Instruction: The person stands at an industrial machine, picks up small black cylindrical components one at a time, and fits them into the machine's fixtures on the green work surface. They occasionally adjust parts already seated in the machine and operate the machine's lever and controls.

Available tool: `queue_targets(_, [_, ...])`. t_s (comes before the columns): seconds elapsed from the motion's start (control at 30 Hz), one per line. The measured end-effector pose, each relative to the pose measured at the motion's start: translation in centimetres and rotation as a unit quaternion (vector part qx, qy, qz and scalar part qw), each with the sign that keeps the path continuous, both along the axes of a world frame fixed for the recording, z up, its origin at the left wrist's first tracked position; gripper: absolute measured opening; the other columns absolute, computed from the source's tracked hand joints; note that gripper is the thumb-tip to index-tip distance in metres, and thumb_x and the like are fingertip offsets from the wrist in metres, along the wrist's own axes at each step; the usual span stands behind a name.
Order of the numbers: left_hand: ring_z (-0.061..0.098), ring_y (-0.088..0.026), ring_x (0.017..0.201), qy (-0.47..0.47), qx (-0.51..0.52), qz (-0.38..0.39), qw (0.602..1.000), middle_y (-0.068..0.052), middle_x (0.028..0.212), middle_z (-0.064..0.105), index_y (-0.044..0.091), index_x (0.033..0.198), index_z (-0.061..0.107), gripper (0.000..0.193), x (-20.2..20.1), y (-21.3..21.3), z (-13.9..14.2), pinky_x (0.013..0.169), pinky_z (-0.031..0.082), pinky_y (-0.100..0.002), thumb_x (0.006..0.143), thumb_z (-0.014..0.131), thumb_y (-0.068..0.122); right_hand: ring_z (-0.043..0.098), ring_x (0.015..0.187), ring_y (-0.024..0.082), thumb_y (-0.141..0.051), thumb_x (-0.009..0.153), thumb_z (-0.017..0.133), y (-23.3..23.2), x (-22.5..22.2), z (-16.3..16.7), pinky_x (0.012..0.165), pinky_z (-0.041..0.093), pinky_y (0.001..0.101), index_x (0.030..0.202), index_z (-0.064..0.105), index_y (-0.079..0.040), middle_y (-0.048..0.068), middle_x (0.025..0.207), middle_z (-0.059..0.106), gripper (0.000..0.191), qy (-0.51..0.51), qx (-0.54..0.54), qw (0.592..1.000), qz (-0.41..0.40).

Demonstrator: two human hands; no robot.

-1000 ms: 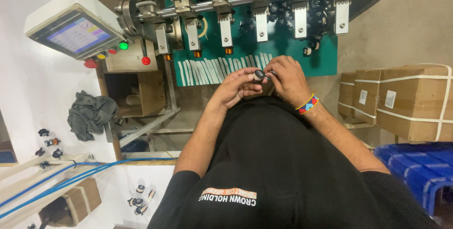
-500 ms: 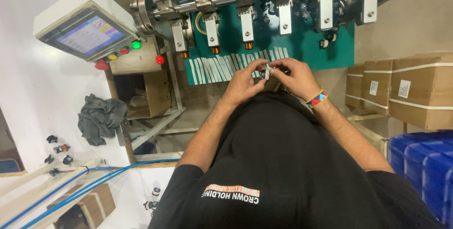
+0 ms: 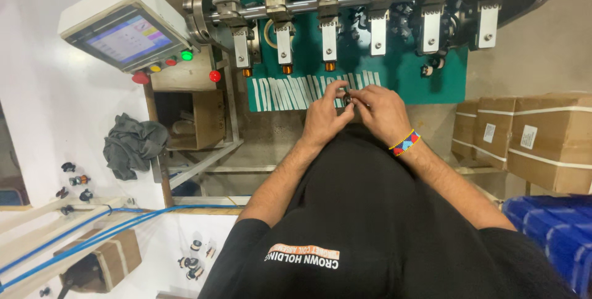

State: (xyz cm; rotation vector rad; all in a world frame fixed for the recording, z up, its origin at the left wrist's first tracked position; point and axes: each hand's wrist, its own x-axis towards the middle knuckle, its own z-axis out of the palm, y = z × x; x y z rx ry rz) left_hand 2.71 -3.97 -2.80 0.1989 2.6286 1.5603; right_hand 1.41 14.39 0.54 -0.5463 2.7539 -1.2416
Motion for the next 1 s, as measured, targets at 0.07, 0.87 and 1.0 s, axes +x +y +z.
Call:
queue_targets(0.07, [0.073,-0.025,0.066,-0.064,0.003,0.067,0.996,-0.008,0.098,0.078,0.011,0.135,0.053,0.055,-0.4,0.7,0.2,0.063,0.057,-0.038,0.087,0.073,0.027,0.068,0.093,0.037,-0.009,0.093,0.064,0.8,0.5,0.0,0.078,0.054,0.0468,0.123,0.071,-0.003,0.015,0.102,0.071,0.032,0.005,0.015,0.999,0.037])
queue_targets(0.87, [0.061,-0.013,0.075,0.163,-0.026,0.286,0.944,-0.005,0.096,0.068,0.004,0.103,0.076,0.010,-4.9,-1.2,-1.5,0.062,0.047,-0.026,0.093,0.079,0.008,0.072,0.091,0.033,-0.025,0.092,0.070,9.5,-4.4,-9.9,0.080,0.056,0.0435,0.117,0.071,-0.009,0.014,0.099,0.076,0.029,-0.158,0.066,0.983,0.066])
queue_targets(1.0, [0.061,-0.012,0.067,0.091,-0.025,0.328,0.940,-0.003,0.092,0.069,0.004,0.094,0.072,0.010,-3.5,-2.3,-4.3,0.060,0.049,-0.026,0.097,0.075,0.013,0.070,0.105,0.029,-0.030,0.094,0.069,6.8,-3.5,-9.6,0.088,0.057,0.0417,0.121,0.071,-0.010,0.014,0.118,0.071,0.034,-0.171,0.035,0.980,0.100])
